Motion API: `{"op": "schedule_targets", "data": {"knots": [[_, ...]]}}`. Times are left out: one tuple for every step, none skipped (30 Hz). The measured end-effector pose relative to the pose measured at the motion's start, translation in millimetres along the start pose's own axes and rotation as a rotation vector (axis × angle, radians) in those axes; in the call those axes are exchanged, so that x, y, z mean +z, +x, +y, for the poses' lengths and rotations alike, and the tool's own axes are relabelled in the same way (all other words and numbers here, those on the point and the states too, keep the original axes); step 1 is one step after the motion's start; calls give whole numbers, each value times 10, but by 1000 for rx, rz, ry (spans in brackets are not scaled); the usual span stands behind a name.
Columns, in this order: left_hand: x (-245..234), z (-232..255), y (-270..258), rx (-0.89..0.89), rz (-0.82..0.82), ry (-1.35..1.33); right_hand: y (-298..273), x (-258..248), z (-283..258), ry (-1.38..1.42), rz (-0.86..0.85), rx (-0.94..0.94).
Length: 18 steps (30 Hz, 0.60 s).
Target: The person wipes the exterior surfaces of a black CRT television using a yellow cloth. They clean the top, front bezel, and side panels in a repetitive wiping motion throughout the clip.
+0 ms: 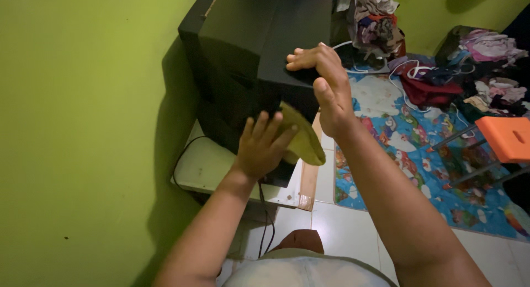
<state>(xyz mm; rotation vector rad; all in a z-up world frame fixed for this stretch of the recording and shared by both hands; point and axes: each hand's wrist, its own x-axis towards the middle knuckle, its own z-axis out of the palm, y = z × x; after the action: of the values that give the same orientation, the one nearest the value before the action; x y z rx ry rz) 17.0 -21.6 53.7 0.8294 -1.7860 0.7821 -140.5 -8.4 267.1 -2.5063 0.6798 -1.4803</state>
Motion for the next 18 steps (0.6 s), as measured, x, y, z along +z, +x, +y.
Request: {"op": "schedule_targets", "data": {"knots": [[21, 16, -130, 6, -36, -12, -4, -3, -4, -5, -2, 4], [46, 36, -262, 12, -71, -23, -9, -7, -3, -10, -5, 8], [74, 56, -391, 18, -107, -34, -12, -10, 0, -12, -1, 4], [107, 69, -512, 26, -135, -46, -8, -5, 5, -13, 2, 1], [141, 81, -623, 33, -164, -58, -5, 3, 10, -14, 5, -3], [160, 95, -732, 42, -192, -71, -5, 9, 16, -13, 8, -6], [161, 110, -839, 44, -291, -77, -6, 15, 22, -12, 11, -9], [155, 126, -936, 48, -391, -84, -8, 17, 26, -12, 15, -11], [146, 143, -1029, 52, -490, -92, -10, 19, 30, -14, 14, -11], [140, 162, -1116, 61, -457, -105, -14, 18, 32, -16, 14, -9], [139, 178, -1193, 71, -425, -119, -18, 18, 34, -19, 13, -8], [134, 194, -1262, 80, -392, -132, -16, 20, 36, -19, 14, -6], [117, 213, -1322, 101, -473, -101, -13, 23, 38, -20, 16, -5], [95, 230, -1366, 121, -554, -68, -11, 26, 40, -20, 16, -5], [69, 245, -1392, 142, -634, -34, -14, 25, 38, -20, 18, -2], [15, 263, -1412, 81, -655, -153, -14, 21, 28, -21, 20, -1], [-63, 286, -1442, 20, -674, -271, -14, 20, 21, -22, 22, 0], [-112, 300, -1470, -41, -690, -390, -16, 25, 25, -25, 22, 1]]}}
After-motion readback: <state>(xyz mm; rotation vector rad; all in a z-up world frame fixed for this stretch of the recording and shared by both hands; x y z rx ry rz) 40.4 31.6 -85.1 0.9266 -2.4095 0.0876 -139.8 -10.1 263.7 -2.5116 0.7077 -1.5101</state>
